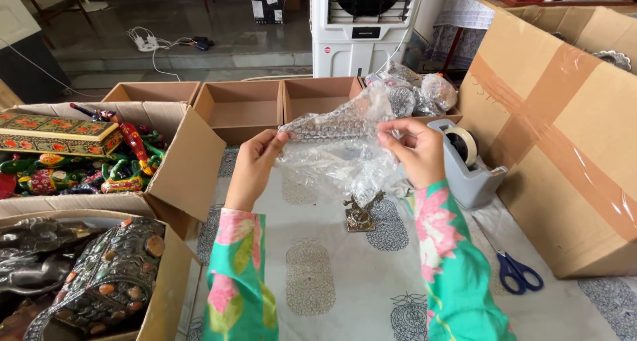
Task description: The person wraps metal figurines in bubble wrap and secures them with clear tape using a dispenser.
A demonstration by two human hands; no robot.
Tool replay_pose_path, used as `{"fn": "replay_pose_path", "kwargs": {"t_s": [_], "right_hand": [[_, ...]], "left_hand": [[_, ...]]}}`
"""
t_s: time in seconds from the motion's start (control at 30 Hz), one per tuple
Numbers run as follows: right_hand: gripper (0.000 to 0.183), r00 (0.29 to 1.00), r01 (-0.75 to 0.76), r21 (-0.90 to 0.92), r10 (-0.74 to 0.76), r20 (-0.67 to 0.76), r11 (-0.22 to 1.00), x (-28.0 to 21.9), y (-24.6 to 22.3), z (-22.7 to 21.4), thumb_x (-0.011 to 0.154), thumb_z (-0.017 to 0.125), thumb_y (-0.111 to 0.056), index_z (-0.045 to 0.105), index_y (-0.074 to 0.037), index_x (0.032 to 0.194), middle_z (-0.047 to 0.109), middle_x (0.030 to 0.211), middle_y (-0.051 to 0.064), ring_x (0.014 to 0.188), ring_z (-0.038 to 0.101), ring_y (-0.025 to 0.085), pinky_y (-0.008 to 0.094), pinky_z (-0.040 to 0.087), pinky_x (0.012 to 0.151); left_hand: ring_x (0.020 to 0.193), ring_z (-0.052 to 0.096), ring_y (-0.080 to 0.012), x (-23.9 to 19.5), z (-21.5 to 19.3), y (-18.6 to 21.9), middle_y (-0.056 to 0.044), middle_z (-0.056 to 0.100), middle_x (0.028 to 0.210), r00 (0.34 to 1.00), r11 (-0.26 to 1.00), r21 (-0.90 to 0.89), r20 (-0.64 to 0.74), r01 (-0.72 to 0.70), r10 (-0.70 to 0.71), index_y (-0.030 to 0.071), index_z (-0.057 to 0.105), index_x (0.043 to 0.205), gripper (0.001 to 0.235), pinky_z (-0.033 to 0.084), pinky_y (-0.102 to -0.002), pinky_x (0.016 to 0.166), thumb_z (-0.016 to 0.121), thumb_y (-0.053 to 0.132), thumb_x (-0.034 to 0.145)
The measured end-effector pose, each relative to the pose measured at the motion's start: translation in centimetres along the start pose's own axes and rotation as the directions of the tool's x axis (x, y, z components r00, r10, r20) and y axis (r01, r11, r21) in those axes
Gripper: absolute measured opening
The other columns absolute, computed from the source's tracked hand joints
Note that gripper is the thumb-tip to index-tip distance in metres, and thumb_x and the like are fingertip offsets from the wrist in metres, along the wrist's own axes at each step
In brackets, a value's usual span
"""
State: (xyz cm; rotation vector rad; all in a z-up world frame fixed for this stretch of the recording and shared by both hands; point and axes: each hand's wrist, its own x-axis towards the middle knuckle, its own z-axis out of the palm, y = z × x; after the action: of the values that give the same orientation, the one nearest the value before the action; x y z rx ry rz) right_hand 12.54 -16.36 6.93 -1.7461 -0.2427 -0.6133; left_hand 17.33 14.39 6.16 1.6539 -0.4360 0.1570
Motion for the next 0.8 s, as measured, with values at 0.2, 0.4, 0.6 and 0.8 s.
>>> {"fn": "replay_pose_path", "kwargs": {"t_s": [0.2,0.4,0.6,0.8], "right_hand": [[0.019,0.998,0.065,-0.024,-0.065,0.01,0.998,0.0,-1.0,0.2,0.095,0.074,-0.009,0.078,-0.004,0.113,0.068,0.092,-0.004,0.063,0.05,-0.001,0.017,0.04,0.054],[0.026,0.998,0.01,0.069,-0.014,0.054,0.998,0.1,-0.1,-0.2,0.098,0.075,-0.012,0.077,-0.002,0.122,0.075,0.111,0.002,0.078,0.057,0.0,0.017,0.047,0.069],[0.072,0.877,0.382,-0.137,-0.311,0.367,0.914,-1.1,-4.8,0.6,0.082,0.083,-0.01,0.05,0.0,0.145,0.054,0.142,0.013,0.12,0.05,0.013,0.029,0.044,0.092],[0.05,0.935,-0.012,-0.107,0.049,0.35,0.994,-1.0,-3.8,-0.6,0.08,0.082,-0.001,0.068,-0.008,0.128,0.069,0.127,0.001,0.08,0.064,0.009,0.026,0.056,0.071]], "left_hand": [[0.113,0.058,-0.0275,-3.8,4.3,9.1,-0.012,0.063,0.121,0.609,0.574,0.654,-0.211,-0.493,0.764,0.012,0.067,0.112,0.032,0.048,-0.036,0.095,0.074,0.036,0.091],[0.11,0.059,-0.0248,-3.6,7.1,4.5,-0.001,0.068,0.103,0.761,0.384,0.741,0.258,-0.551,0.595,0.016,0.074,0.115,0.052,0.037,-0.05,0.098,0.083,0.039,0.069],[0.095,0.069,-0.0216,-3.0,5.4,4.8,0.002,0.072,0.092,0.818,0.512,0.703,0.176,-0.495,0.548,0.017,0.075,0.096,0.027,0.04,-0.045,0.095,0.083,0.031,0.074],[0.083,0.072,-0.0298,-3.1,4.3,4.7,-0.008,0.076,0.09,0.935,0.755,0.561,0.289,-0.339,0.205,0.012,0.079,0.096,0.043,0.054,-0.04,0.074,0.089,0.041,0.066]]}}
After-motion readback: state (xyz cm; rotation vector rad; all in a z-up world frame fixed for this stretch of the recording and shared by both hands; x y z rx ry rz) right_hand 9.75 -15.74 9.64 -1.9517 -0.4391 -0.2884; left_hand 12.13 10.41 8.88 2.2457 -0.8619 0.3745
